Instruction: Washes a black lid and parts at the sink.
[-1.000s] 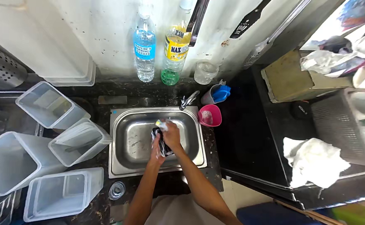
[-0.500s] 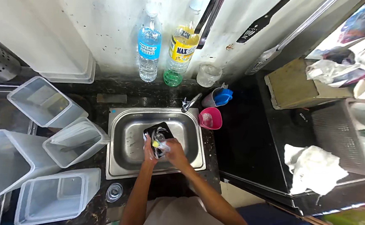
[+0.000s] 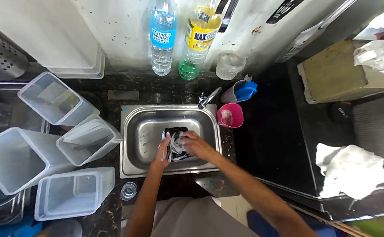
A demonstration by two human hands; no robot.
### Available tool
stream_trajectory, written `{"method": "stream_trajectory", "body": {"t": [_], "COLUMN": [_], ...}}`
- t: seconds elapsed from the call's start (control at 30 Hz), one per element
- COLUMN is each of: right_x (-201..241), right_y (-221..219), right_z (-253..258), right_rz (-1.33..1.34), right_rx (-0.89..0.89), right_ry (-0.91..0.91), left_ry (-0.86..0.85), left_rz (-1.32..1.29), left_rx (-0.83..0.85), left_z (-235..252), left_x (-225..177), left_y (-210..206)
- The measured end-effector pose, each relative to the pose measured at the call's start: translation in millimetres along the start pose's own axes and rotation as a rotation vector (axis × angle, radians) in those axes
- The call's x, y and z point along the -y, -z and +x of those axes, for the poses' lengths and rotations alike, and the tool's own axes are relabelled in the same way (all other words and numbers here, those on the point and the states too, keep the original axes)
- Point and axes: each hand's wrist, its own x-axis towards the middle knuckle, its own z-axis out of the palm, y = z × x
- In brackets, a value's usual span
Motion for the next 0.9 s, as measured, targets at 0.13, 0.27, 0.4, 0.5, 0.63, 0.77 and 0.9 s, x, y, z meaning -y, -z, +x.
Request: {"method": "stream_trajectory", "body": {"t": [0.13, 0.27, 0.4, 0.5, 0.63, 0.77, 0.9], "right_x": [-19.8, 8.6, 34.5, 34.6, 36.4, 22.9, -40.8], "right_y": [-1.6, -30.0, -24.5, -16.6, -25.1, 1.5, 52.0], "right_z": [-6.5, -5.1, 3.9, 5.0, 1.8, -32.9, -79.5], "right_rz": [-0.309, 0.129, 1.110, 1.887, 1.520, 0.907, 0.229], "right_rx": [0.004, -0.149, -0.265, -0.504, -0.563, -0.537, -0.893], "right_ry": [0.208, -0.261, -0.993, -1.311, -1.125, -0.985, -0.775], "left_ry": [0.099, -0.149, -0.407, -0.574, -0.529, -0.478, -0.400], "left_rz": [0.025, 0.365, 0.613, 0.617, 0.527, 0.327, 0.135], "left_rx": [0.036, 0.009, 0.052, 0.063, -0.089, -0.313, -0.347], "left_z": [1.7, 0.5, -11.8, -12.9, -12.0, 16.7, 27.2], "left_x": [0.6, 12.8, 38.1, 51.4, 50.5, 39.7, 26.2], "left_y": [-0.9, -14.5, -3.7, 4.3, 0.7, 31.2, 64.1]}}
